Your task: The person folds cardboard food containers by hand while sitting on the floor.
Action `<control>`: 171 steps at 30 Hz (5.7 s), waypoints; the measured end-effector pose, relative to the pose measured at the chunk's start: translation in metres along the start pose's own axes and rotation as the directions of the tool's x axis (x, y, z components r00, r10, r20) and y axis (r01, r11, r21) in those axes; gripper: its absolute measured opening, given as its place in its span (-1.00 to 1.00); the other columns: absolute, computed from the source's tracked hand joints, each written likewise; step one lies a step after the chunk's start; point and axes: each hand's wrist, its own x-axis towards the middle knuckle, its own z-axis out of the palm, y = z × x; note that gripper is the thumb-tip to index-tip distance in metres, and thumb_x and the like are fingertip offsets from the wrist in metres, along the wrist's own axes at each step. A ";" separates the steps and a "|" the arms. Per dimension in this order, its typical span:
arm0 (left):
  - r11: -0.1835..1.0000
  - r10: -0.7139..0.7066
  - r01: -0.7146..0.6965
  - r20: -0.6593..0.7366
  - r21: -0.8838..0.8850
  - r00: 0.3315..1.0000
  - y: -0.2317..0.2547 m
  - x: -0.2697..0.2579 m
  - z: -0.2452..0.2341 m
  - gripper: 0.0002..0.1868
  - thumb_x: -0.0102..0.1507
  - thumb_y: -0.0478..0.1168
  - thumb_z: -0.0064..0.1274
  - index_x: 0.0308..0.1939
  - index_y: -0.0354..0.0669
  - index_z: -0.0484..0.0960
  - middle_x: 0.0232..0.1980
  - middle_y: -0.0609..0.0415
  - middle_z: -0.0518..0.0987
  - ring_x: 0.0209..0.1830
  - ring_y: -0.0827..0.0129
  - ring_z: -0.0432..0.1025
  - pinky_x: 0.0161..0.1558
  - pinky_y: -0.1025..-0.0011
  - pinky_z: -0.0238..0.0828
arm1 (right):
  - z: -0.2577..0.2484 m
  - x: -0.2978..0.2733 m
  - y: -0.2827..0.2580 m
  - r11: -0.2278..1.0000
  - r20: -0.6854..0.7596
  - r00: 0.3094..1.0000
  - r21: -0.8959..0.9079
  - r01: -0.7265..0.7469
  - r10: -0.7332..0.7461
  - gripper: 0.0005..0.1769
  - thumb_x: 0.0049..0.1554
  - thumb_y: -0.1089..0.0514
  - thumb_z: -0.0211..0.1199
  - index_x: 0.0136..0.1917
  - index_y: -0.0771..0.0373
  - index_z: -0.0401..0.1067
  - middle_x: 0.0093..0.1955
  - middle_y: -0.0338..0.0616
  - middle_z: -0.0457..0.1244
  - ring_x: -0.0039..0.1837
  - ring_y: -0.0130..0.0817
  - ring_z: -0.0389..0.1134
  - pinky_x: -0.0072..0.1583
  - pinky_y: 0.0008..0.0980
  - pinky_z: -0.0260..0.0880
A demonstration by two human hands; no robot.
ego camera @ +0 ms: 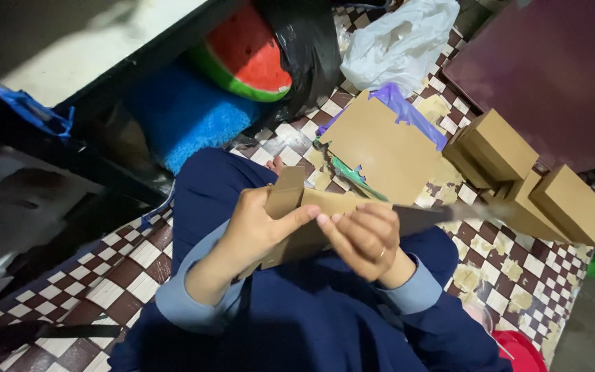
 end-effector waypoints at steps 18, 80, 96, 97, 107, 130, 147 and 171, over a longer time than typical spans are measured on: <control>0.887 0.377 -0.400 0.137 0.232 0.916 0.039 -0.047 0.003 -0.86 0.18 -0.41 0.25 -0.24 -0.10 0.78 -0.28 0.03 0.76 -0.22 0.11 0.67 -0.21 0.33 0.62 | -0.046 0.079 -0.017 0.725 0.642 0.691 0.294 -0.622 0.332 -0.87 0.24 0.32 0.10 -0.05 0.30 0.48 -0.26 0.02 0.23 -0.19 0.12 0.33 -0.11 -0.02 0.38; 0.496 0.512 -0.096 -0.200 0.863 0.836 -0.108 0.130 0.008 -0.87 0.22 -0.36 0.10 -0.34 -0.10 0.45 -0.04 0.07 0.63 -0.32 0.05 0.54 -0.40 0.24 0.42 | -0.006 -0.176 0.006 0.151 0.131 0.137 -0.100 -0.984 0.982 -0.79 0.33 0.16 0.18 0.12 0.36 0.42 -0.01 -0.10 0.28 -0.01 -0.38 0.29 0.09 -0.42 0.29; 0.924 0.204 -0.148 -0.126 0.351 0.971 -0.057 0.118 0.011 -0.67 0.34 -0.54 -0.17 0.11 -0.25 0.56 0.02 -0.20 0.56 0.14 -0.23 0.45 0.21 -0.01 0.32 | -0.020 -0.198 0.036 -0.137 0.255 -0.083 0.204 -0.969 0.963 -0.86 0.25 0.24 0.22 0.08 0.29 0.46 -0.31 -0.30 0.24 -0.26 -0.60 0.19 -0.18 -0.49 0.36; 0.932 0.188 -0.136 -0.130 0.335 0.973 -0.051 0.117 0.012 -0.64 0.35 -0.54 -0.20 0.20 -0.32 0.48 0.09 -0.33 0.54 0.20 -0.36 0.40 0.23 -0.12 0.27 | -0.023 -0.194 0.047 -0.179 0.302 -0.101 0.244 -0.953 0.948 -0.88 0.21 0.23 0.27 0.04 0.25 0.46 -0.33 -0.36 0.22 -0.29 -0.63 0.19 -0.21 -0.54 0.35; 0.994 -0.023 0.035 0.112 -0.105 0.993 -0.022 0.124 -0.003 -0.47 0.37 -0.38 -0.27 0.46 -0.27 0.21 -0.01 -0.26 0.57 -0.12 0.08 0.52 -0.21 0.21 0.51 | -0.045 -0.131 0.102 -0.059 0.164 0.004 0.374 -0.926 0.986 -0.88 0.33 0.19 0.10 0.03 0.26 0.41 -0.52 -0.36 0.05 -0.42 -0.69 0.01 -0.29 -0.71 0.03; 0.997 0.073 -0.072 -0.137 0.008 0.988 0.013 0.085 -0.037 -0.62 0.36 -0.15 -0.17 0.04 -0.21 0.71 0.14 0.00 0.69 0.20 0.30 0.51 0.26 0.40 0.32 | -0.030 -0.050 0.034 0.198 -0.006 0.203 0.251 -0.948 0.979 -0.80 0.22 0.37 0.23 0.13 0.41 0.50 0.05 0.08 0.41 0.05 -0.25 0.50 0.20 -0.39 0.61; 1.000 0.019 -0.019 0.027 0.002 0.999 0.046 0.098 -0.026 -0.34 0.33 0.10 -0.15 0.39 -0.24 0.35 0.46 -0.13 0.43 0.42 0.23 0.38 0.35 0.36 0.30 | -0.043 -0.085 0.035 0.087 0.095 0.086 -0.001 -0.996 0.992 -0.50 0.22 0.23 0.30 0.38 0.35 0.27 -0.08 -0.19 0.31 -0.11 -0.55 0.26 0.01 -0.53 0.36; 0.716 0.407 -0.360 0.061 0.598 0.911 0.002 0.105 -0.053 -0.69 0.31 -0.29 0.15 0.14 -0.05 0.70 -0.09 -0.02 0.75 -0.03 0.06 0.62 -0.14 0.24 0.57 | -0.014 -0.011 0.068 0.103 0.345 0.069 -0.080 -0.991 0.936 -0.53 0.18 0.43 0.26 0.37 0.33 0.43 0.34 0.09 0.34 0.43 -0.13 0.29 0.43 -0.12 0.25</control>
